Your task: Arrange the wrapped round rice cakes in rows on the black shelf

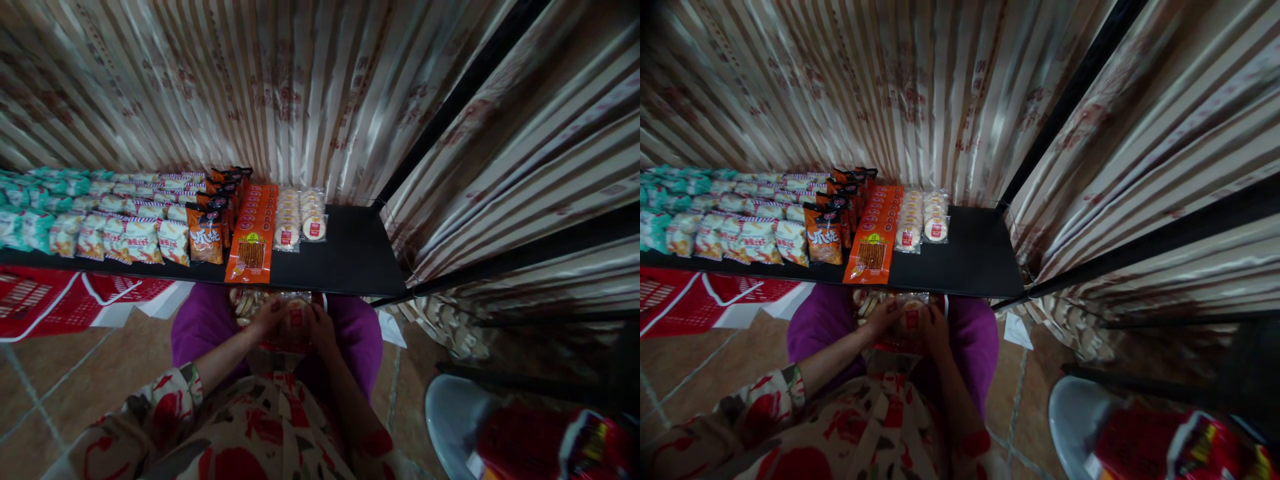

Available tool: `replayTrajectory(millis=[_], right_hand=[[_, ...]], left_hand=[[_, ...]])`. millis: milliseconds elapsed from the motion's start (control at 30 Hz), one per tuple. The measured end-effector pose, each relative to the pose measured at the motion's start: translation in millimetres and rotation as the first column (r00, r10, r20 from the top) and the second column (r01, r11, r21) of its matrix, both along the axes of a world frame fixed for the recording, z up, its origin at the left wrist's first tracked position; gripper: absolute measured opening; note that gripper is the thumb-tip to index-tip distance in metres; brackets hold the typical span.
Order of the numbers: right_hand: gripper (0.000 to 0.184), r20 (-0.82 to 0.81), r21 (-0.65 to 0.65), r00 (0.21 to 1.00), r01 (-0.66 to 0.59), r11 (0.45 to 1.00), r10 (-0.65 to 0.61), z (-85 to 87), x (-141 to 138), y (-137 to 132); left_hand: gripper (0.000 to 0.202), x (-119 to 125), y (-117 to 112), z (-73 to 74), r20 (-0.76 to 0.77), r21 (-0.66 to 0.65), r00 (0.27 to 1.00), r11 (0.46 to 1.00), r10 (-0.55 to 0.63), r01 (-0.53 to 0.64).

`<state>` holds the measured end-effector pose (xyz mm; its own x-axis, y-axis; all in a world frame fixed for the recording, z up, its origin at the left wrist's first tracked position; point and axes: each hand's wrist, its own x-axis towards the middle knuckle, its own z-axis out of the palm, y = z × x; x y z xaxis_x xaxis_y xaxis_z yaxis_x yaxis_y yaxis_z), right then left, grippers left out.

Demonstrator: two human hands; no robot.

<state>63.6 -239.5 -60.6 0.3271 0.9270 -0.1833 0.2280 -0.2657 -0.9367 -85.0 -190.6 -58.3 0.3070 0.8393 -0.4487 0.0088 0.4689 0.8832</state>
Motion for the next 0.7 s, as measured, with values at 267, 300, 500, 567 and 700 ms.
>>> replayTrajectory(millis=[267, 300, 500, 567, 700], right_hand=[[0.044, 0.179, 0.031, 0.974, 0.132, 0.991, -0.136, 8.3, 5.6, 4.2], [0.044, 0.183, 0.033, 0.972, 0.14, 0.99, -0.144, 10.9, 5.8, 5.0], [0.045, 0.069, 0.095, 0.987, 0.138, 0.986, -0.144, 29.9, 8.5, 11.7], [0.046, 0.053, 0.122, 0.989, 0.127, 0.984, -0.135, 31.2, 11.1, 14.3], [0.048, 0.063, 0.153, 0.989, 0.125, 0.98, -0.135, 28.2, 17.2, 18.9]], left_hand=[[0.017, 12.9, 0.1, 18.8, -0.066, 0.14, 0.99, 0.981, -0.124, 0.133], [0.016, 14.3, 1.1, 21.0, -0.105, 0.168, 0.986, 0.975, -0.131, 0.148], [0.016, 21.3, 8.7, 30.5, -0.278, 0.323, 0.956, 0.929, -0.091, 0.182], [0.016, 23.3, 11.2, 31.2, -0.286, 0.362, 0.957, 0.918, -0.052, 0.159], [0.02, 27.2, 16.0, 31.3, -0.203, 0.39, 0.979, 0.914, -0.03, 0.109]])
